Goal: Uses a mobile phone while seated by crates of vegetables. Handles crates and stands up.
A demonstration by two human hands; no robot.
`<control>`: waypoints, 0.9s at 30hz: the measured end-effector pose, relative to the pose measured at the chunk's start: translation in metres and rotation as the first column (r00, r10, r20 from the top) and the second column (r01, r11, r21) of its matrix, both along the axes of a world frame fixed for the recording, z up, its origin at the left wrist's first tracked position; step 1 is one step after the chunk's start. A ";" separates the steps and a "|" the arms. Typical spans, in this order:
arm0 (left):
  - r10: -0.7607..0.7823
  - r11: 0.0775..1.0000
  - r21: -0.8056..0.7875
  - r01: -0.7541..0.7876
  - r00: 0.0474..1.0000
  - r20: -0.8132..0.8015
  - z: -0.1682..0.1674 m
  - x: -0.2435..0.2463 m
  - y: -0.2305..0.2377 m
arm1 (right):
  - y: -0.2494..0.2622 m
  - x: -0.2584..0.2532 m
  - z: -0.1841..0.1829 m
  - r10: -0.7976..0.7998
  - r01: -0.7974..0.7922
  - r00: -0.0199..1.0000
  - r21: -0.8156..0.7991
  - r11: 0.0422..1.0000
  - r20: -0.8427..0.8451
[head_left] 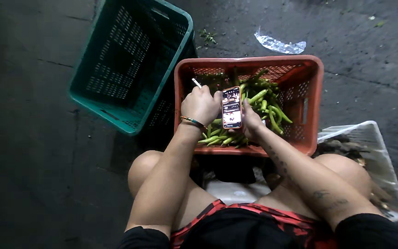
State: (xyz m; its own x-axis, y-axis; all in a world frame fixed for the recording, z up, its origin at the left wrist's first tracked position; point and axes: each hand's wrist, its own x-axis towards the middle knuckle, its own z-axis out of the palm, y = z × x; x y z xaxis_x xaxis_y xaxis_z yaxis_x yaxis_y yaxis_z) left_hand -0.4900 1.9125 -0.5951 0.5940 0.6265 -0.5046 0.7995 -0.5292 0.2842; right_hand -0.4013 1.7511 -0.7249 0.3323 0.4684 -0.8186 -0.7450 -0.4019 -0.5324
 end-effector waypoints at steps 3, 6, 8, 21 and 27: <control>0.027 1.000 0.002 -0.027 0.999 0.041 0.013 -0.022 0.007 | -0.005 -0.008 0.010 0.189 -0.148 0.952 -0.177 0.973 0.242; 0.061 0.998 0.019 -0.063 0.993 0.102 0.029 -0.046 0.015 | -0.021 -0.013 0.033 0.557 -0.297 0.550 -0.478 0.827 0.622; 0.083 0.996 0.017 -0.087 0.987 0.137 0.039 -0.062 0.023 | -0.018 -0.006 0.044 0.610 -0.276 0.290 -0.546 0.791 0.737; 0.124 0.989 -0.115 -0.092 0.942 0.313 0.061 -0.086 0.053 | 0.056 0.026 0.000 0.661 -0.097 0.320 -0.671 0.735 0.678; 0.086 0.989 -0.146 -0.036 0.933 0.350 0.063 -0.075 0.052 | 0.062 0.022 -0.008 0.600 -0.041 0.388 -0.638 0.769 0.699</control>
State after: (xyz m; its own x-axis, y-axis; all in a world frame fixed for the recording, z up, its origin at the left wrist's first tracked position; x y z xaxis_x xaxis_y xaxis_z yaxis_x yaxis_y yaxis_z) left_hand -0.5654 1.9647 -0.5326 0.7124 0.6081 -0.3503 0.6630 -0.4194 0.6202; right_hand -0.3789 1.8132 -0.7330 0.8637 0.3802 -0.3309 0.2171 -0.8731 -0.4366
